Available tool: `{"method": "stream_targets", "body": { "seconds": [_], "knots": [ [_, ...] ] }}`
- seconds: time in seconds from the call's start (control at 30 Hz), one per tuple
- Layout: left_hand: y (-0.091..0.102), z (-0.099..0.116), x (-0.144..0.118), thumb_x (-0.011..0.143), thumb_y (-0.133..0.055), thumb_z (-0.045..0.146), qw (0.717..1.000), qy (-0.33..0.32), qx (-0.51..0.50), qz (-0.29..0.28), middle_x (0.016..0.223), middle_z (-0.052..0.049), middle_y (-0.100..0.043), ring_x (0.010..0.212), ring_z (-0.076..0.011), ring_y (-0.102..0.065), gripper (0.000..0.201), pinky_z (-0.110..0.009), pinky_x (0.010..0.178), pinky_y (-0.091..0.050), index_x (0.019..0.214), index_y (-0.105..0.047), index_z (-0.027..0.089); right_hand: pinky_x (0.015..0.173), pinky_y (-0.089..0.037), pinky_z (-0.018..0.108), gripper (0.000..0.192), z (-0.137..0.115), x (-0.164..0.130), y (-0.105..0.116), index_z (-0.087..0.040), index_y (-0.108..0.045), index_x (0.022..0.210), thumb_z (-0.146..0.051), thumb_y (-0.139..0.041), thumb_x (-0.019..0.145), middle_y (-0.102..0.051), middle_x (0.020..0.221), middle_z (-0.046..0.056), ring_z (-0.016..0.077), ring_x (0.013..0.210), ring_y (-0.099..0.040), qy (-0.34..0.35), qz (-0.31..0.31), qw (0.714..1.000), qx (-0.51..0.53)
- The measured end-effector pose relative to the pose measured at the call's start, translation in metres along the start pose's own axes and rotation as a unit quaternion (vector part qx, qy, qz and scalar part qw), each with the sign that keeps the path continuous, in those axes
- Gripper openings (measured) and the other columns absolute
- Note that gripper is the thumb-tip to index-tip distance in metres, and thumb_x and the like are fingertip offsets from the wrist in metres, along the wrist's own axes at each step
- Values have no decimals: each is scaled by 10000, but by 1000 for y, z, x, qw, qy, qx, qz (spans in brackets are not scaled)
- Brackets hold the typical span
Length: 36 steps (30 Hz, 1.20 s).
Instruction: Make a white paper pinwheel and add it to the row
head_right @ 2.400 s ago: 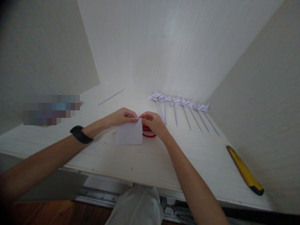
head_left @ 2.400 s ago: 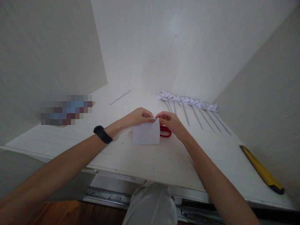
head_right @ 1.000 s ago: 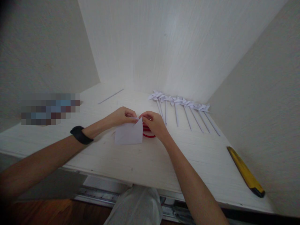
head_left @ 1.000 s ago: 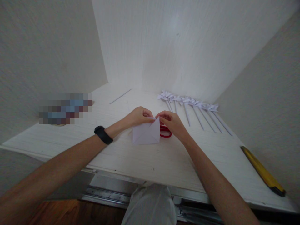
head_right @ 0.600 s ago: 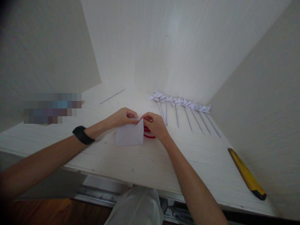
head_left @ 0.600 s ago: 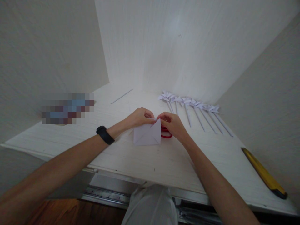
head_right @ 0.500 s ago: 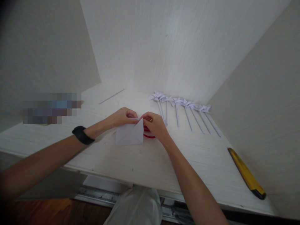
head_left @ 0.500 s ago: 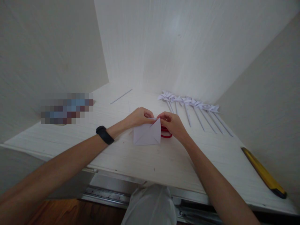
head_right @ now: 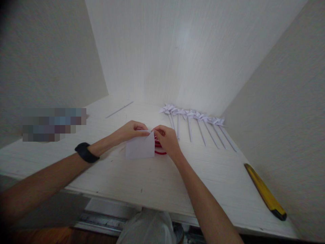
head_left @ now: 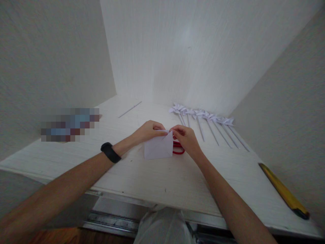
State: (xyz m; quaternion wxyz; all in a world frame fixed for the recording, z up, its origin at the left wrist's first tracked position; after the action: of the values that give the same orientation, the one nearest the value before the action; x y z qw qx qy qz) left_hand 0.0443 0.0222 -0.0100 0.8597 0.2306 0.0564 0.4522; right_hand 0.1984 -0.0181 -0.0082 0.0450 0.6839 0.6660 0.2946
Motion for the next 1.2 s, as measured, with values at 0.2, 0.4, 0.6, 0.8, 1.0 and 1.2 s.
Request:
{"method": "stream_targets", "body": {
  "seconds": [0.2,0.4,0.6,0.8,1.0,1.2],
  "knots": [
    [1,0,0,704,-637,385,999,-23,8,25,657,-19,-644,599,-114,-558,260,-201,530,-383,699,-663,126,565,-463,245,217,2,0,-5,-186,-610,764,-396,-557,775,-620,694,14,127,622,-572,2,-5,1000,1],
    [0,2,0,696,-647,394,999,-26,-1,23,669,-18,-647,606,-109,-556,261,-203,545,-394,690,-659,133,569,-443,241,107,3,0,-6,-189,-609,762,-294,-599,744,-604,665,2,124,619,-560,6,1,1000,-7],
    [0,2,-1,687,-642,359,1000,-20,-5,22,634,-9,-634,574,-107,-546,227,-205,525,-383,677,-653,132,571,-438,238,90,-3,-1,-4,-187,-608,716,-269,-591,748,-624,647,-2,118,598,-567,10,4,1000,-8],
    [0,3,-1,685,-649,351,1000,-16,0,23,631,-8,-630,575,-105,-543,223,-201,519,-376,672,-651,128,576,-444,245,97,-4,-2,-4,-183,-607,698,-261,-583,751,-632,645,2,122,593,-575,17,9,1000,-17],
    [-1,0,0,681,-655,366,1000,-6,-5,18,633,-5,-624,575,-104,-542,237,-204,524,-376,674,-649,130,584,-423,240,95,-5,-2,-3,-183,-600,680,-238,-574,754,-617,628,-9,116,592,-561,33,9,999,-28],
    [-1,-2,0,683,-658,392,1000,-10,1,17,629,-4,-620,573,-100,-533,262,-202,522,-373,668,-646,131,583,-412,242,88,-5,-1,-3,-186,-610,696,-234,-565,756,-609,642,-8,119,610,-549,32,6,999,-39]
  ]
}}
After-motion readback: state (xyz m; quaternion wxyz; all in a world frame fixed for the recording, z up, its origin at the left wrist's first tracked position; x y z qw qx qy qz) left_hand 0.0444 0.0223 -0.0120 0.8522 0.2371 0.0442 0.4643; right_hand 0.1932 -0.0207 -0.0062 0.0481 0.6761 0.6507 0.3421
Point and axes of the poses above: each hand's wrist, its own x-axis towards the middle knuckle, its own y-axis out of the back of the hand, z = x × y, the point moved 4 cm from there along x, towards the middle knuckle
